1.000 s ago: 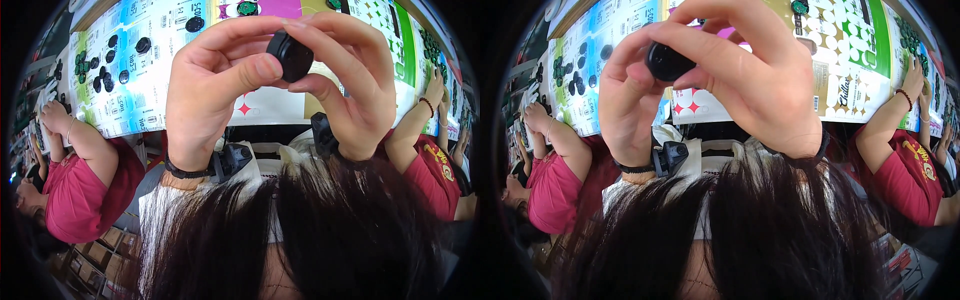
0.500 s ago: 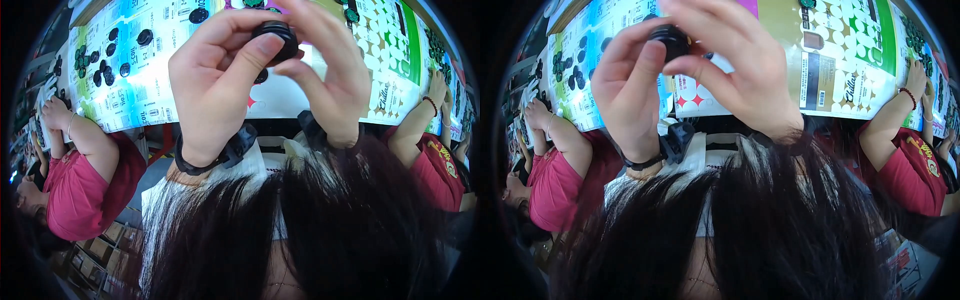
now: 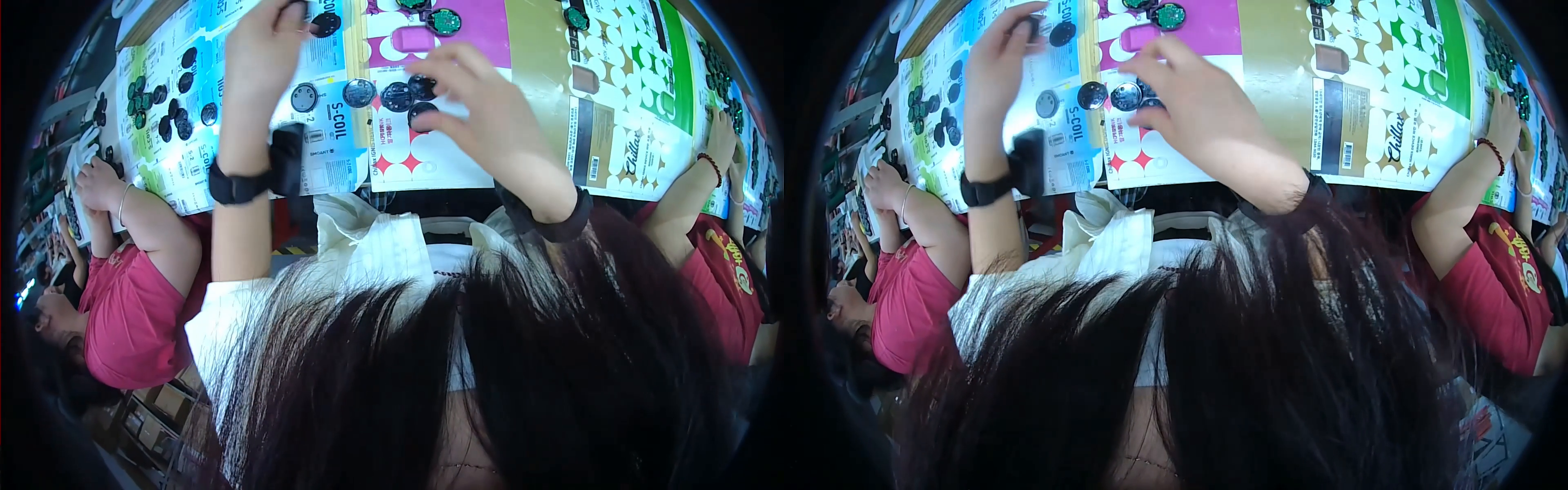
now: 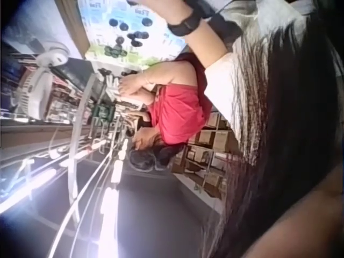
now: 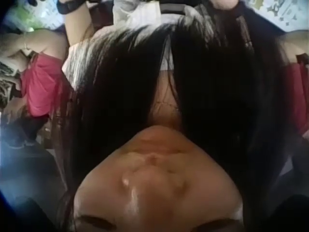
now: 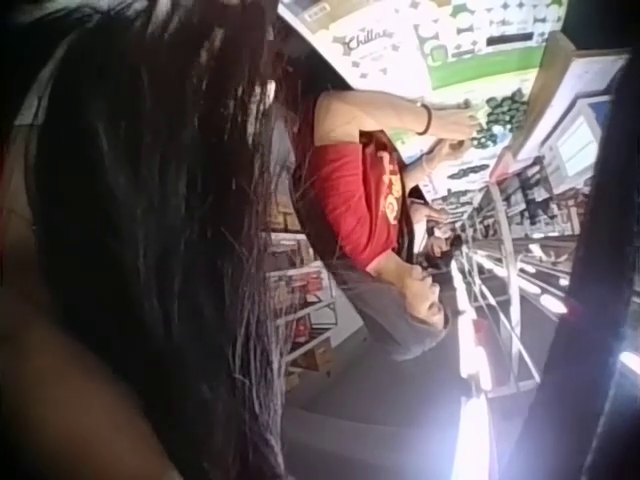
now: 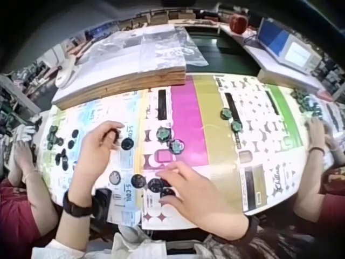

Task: Manual assembly of small black plastic electronic components at a factory workbench.

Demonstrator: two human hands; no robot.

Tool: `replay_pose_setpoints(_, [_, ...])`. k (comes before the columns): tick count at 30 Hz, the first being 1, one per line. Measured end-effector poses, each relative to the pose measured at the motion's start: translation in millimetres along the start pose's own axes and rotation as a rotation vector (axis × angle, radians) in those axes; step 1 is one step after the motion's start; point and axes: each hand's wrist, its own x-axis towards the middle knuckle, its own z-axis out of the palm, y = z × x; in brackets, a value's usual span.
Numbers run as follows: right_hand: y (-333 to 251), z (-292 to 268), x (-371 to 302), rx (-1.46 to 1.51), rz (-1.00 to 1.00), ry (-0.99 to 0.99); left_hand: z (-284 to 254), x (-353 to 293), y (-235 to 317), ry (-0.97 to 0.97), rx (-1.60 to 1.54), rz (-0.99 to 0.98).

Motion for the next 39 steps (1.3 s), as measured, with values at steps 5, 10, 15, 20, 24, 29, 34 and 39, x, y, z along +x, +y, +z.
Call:
replay_pose_setpoints(5, [-3, 0, -4, -0.229, -0.015, -0.242, -22, 21, -56, 0.017, 0.652, 0.279])
replay_pose_setpoints(10, [0, 10, 2, -0.361, -0.092, -0.352, 7, 21, -29, -0.002, 0.619, 0.415])
replay_pose_setpoints(15, [-2, -9, -3, -0.367, -0.086, -0.297, 56, 40, 45, -0.06, 0.402, 0.48])
replay_pose_setpoints(20, [10, -18, -8, -0.293, 0.011, -0.115, 65, 61, 23, -0.341, 0.115, 0.139])
replay_pose_setpoints(24, [6, -38, -5, -0.169, 0.084, 0.069, 48, 52, 27, -0.32, 0.222, 0.121])
replay_pose_setpoints(29, [0, -54, -9, 0.16, 0.195, 0.179, 47, 35, 32, -0.361, -0.642, 0.072])
replay_pose_setpoints(34, [-3, -55, -8, 0.465, 0.207, 0.287, 61, 10, 58, -0.109, -0.976, 0.053])
replay_pose_setpoints(39, [-16, -50, -1, 0.657, 0.157, 0.322, 66, -17, 78, 0.002, -1.013, -0.295])
